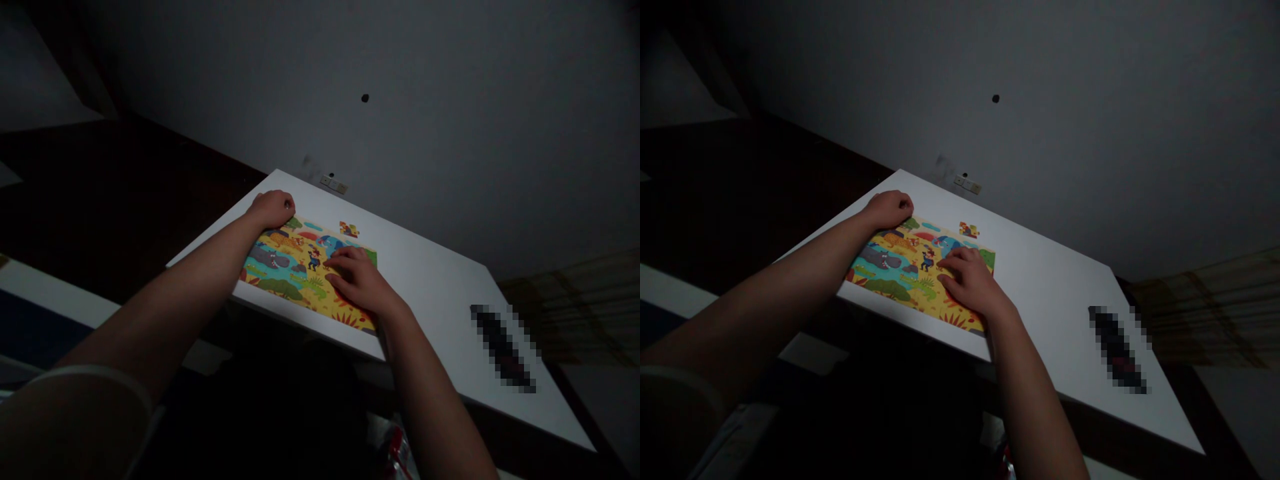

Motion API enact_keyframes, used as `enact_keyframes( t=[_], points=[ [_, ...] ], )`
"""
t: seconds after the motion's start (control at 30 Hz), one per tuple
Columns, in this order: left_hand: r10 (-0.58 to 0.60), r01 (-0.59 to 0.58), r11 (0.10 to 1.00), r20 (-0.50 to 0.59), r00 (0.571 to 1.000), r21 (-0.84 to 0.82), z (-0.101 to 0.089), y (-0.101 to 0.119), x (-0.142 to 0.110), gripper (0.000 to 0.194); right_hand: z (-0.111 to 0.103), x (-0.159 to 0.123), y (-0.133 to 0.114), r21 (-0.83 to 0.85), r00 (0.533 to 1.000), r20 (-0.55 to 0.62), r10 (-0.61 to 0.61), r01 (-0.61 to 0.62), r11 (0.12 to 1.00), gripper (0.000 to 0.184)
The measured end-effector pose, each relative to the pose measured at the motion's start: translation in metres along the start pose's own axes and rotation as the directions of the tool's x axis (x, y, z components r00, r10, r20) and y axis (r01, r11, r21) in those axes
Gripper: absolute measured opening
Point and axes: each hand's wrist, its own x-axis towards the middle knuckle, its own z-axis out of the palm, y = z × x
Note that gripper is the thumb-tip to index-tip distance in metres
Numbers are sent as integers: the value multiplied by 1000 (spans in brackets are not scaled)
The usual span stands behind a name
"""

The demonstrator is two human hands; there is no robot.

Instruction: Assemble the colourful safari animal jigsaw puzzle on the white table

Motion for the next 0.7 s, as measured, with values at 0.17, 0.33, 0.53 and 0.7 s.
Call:
enact_keyframes(
  t=[0.17, 0.33, 0.53, 0.7],
  points=[
    [-2, 2, 1000, 3, 1000, 15, 1, 0, 1, 28, 2, 0, 1, -38, 1000, 1, -14, 14, 999, 26],
    [-12, 12, 1000, 6, 1000, 13, 1, -1, 1, 28, 4, 0, 1, -46, 1000, -10, -27, 27, 999, 25],
    [19, -16, 995, -31, 999, 96, -5, 8, -6, 27, -2, 1, -2, -61, 993, -115, -23, 16, 998, 22],
    [129, -102, 983, -176, 976, 152, -21, 27, -18, 31, -3, 27, -44, -157, 979, -82, -185, 171, 973, 46]
  ],
)
